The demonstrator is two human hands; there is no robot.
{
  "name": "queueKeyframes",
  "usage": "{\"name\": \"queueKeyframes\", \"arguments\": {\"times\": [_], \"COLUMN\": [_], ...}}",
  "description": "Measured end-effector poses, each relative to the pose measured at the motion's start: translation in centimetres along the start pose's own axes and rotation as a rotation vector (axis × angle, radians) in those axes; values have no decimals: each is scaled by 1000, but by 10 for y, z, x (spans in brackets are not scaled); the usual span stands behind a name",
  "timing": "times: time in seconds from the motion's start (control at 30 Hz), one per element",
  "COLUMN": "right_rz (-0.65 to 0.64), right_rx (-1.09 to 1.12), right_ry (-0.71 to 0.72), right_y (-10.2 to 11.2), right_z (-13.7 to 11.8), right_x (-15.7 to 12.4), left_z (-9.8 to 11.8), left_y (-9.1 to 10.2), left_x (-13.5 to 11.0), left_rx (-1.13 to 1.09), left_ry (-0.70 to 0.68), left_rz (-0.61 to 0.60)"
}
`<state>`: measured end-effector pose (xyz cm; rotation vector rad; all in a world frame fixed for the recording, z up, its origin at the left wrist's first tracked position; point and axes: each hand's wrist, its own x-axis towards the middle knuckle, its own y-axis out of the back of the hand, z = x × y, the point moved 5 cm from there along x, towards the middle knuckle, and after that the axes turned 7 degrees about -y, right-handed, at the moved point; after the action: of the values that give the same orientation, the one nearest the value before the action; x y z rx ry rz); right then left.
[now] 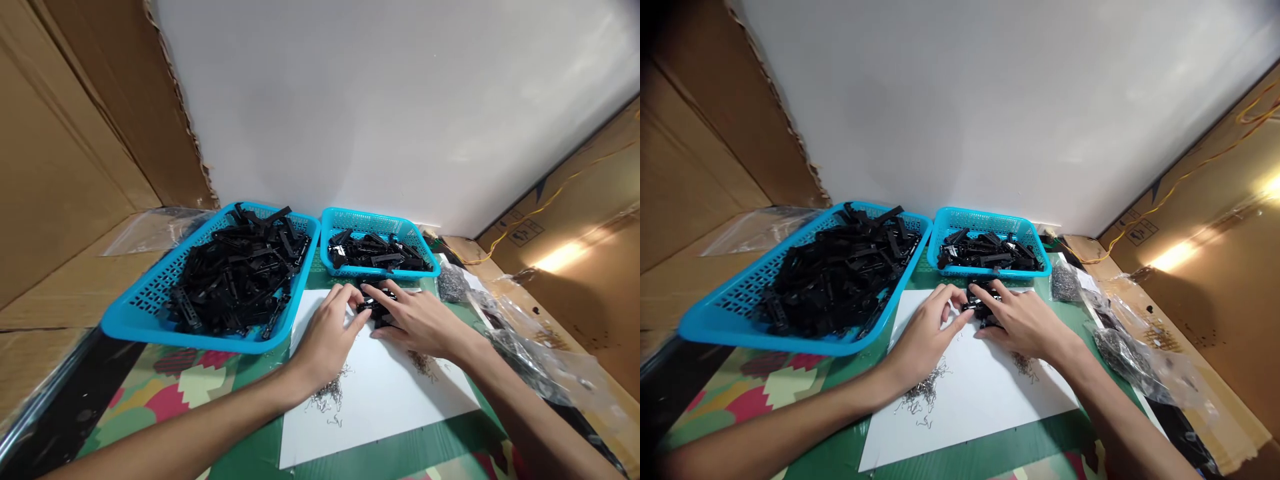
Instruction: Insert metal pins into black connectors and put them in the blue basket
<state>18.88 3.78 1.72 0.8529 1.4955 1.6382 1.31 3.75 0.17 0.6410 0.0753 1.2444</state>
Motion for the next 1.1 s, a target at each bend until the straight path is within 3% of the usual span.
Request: {"name": "queueKeyframes", "arguments": {"times": [0.23, 0.53, 0.67, 0.77, 0.87, 0.97, 1.1], "right_rz": [114, 110, 218, 355, 461, 492, 421], "right_rx": [-71, 139, 235, 299, 326, 275, 217], "right_ry": [97, 26, 62, 106, 90, 24, -2], "right_y": [-6, -4, 6, 28, 62, 91, 103], "right_z": [-8, -8, -12, -11, 1, 21, 49], "right_x": [10, 14, 10, 6, 10, 28, 72], "left_z": [-3, 7, 24, 48, 75, 93, 80], "left_y": [-2, 5, 8, 15, 28, 43, 52], "left_x": [-1, 2, -1, 4, 25, 63, 120], "left_rx": [41, -18, -64, -97, -111, -89, -93], "left_ry": [-27, 53, 1, -97, -167, -225, -26], "left_rz": [-5, 25, 82, 144, 211, 269, 206]}}
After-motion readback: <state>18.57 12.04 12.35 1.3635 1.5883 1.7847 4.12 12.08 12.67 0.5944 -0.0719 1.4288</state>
